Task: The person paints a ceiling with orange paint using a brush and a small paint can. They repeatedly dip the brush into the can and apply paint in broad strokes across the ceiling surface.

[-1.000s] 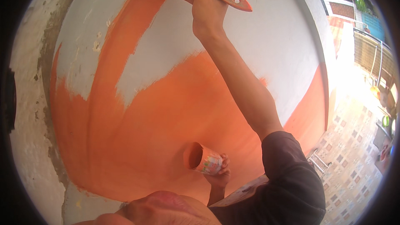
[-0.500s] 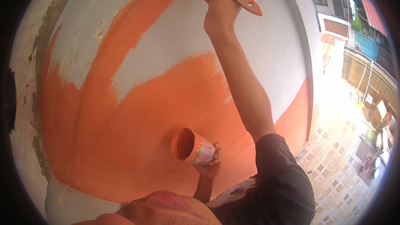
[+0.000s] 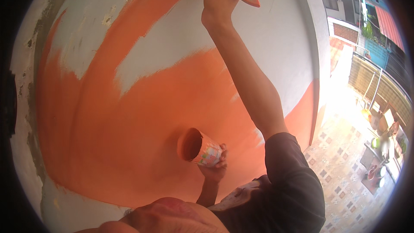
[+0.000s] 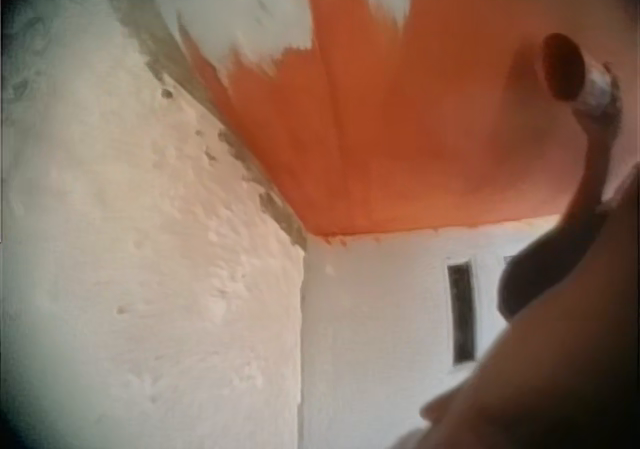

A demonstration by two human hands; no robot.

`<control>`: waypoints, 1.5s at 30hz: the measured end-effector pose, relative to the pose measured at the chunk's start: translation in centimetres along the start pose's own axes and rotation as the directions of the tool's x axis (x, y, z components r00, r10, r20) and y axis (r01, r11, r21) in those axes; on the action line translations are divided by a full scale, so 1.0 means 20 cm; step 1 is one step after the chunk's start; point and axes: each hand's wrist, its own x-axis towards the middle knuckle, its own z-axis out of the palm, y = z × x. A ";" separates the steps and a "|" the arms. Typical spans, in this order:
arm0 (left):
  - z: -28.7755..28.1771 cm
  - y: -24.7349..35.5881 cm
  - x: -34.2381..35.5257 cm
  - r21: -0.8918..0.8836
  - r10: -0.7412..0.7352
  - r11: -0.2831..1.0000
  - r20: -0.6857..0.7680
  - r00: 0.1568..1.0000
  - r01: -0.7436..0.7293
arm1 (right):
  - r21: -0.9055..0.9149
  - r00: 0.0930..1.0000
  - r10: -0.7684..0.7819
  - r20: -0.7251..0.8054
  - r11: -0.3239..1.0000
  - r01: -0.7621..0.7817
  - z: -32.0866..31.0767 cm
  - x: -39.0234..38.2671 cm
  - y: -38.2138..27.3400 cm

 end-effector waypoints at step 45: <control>-0.13 -0.18 0.08 -0.102 0.167 0.980 -0.017 0.986 -0.168 | -0.262 0.171 0.205 0.964 0.854 0.450 0.21 -0.51 -0.33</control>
